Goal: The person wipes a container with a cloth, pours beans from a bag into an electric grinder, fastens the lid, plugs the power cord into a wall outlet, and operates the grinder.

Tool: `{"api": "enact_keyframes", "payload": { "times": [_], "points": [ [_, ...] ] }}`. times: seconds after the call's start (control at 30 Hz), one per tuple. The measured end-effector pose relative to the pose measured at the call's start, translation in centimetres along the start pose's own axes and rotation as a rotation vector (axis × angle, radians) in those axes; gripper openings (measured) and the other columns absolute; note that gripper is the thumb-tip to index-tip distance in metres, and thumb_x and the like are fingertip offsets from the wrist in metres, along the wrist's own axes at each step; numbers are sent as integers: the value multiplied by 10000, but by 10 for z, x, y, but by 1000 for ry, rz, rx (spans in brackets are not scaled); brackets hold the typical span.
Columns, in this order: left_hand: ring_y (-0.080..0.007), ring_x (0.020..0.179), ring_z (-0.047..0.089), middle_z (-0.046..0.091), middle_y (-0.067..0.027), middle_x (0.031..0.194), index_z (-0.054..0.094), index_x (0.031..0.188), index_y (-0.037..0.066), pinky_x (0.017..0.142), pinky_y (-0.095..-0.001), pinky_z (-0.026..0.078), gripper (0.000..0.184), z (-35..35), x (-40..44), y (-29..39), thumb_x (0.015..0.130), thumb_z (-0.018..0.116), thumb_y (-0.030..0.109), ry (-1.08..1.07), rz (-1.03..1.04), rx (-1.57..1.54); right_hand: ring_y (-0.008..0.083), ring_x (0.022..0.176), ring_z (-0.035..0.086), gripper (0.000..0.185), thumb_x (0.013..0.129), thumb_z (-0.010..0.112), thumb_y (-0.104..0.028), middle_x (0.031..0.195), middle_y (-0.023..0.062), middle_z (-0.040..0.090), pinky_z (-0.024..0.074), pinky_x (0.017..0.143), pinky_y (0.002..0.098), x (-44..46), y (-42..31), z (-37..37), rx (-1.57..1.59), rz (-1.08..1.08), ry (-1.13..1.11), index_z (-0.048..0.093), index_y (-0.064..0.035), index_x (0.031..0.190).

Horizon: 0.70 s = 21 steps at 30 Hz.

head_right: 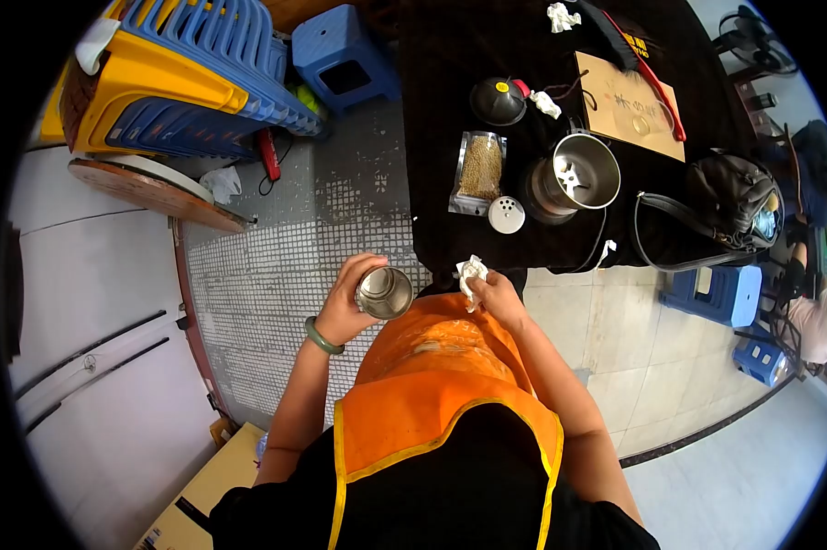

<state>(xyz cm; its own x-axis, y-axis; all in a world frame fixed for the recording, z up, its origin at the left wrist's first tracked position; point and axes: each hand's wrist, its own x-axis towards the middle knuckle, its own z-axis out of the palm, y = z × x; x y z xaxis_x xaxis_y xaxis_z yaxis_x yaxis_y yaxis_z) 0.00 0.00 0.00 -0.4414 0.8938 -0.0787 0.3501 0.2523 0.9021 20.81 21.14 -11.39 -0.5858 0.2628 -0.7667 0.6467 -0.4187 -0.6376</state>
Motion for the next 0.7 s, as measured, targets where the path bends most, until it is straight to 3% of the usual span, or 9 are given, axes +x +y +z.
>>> {"api": "enact_keyframes", "payload": {
  "times": [0.27, 0.37, 0.47, 0.57, 0.7],
  "points": [
    [-309, 1256, 494, 476, -89, 1332, 520, 1353, 149, 1056, -431, 458, 735, 1, 1, 3, 690, 834, 100, -31, -8, 55, 81, 674, 558, 355, 964, 641, -322, 826, 31, 662, 458, 598, 237, -6, 6, 5, -41, -43, -52, 651, -1, 1116],
    [-304, 1256, 497, 474, -84, 1341, 523, 1350, 143, 1060, -426, 453, 732, 3, 1, 3, 691, 836, 89, -23, 7, 68, 117, 729, 606, 378, 957, 649, -303, 851, 47, 679, 492, 660, 273, -12, 5, 5, -119, -50, -10, 629, 18, 1156],
    [-292, 1254, 501, 476, -81, 1346, 520, 1349, 129, 1062, -418, 448, 743, 2, -1, 2, 684, 847, 87, 11, 43, -8, 207, 797, 659, 409, 924, 680, -308, 885, 115, 697, 516, 738, 329, -12, 9, 11, -169, -209, 109, 607, 29, 1145],
    [-285, 1254, 503, 481, -85, 1343, 520, 1342, 115, 1062, -406, 444, 732, 1, 0, 9, 688, 848, 77, 58, 100, -35, 292, 863, 677, 438, 887, 709, -327, 914, 188, 692, 514, 801, 359, -3, 22, 8, -349, -204, 193, 589, 29, 1111],
    [-287, 1241, 511, 492, -103, 1329, 518, 1318, 96, 1053, -387, 446, 703, 1, 0, 8, 695, 844, 58, 118, 150, -47, 302, 856, 676, 432, 872, 722, -373, 922, 193, 689, 510, 790, 359, -17, -5, 7, -481, -110, 115, 605, 9, 1037]
  ]
}}
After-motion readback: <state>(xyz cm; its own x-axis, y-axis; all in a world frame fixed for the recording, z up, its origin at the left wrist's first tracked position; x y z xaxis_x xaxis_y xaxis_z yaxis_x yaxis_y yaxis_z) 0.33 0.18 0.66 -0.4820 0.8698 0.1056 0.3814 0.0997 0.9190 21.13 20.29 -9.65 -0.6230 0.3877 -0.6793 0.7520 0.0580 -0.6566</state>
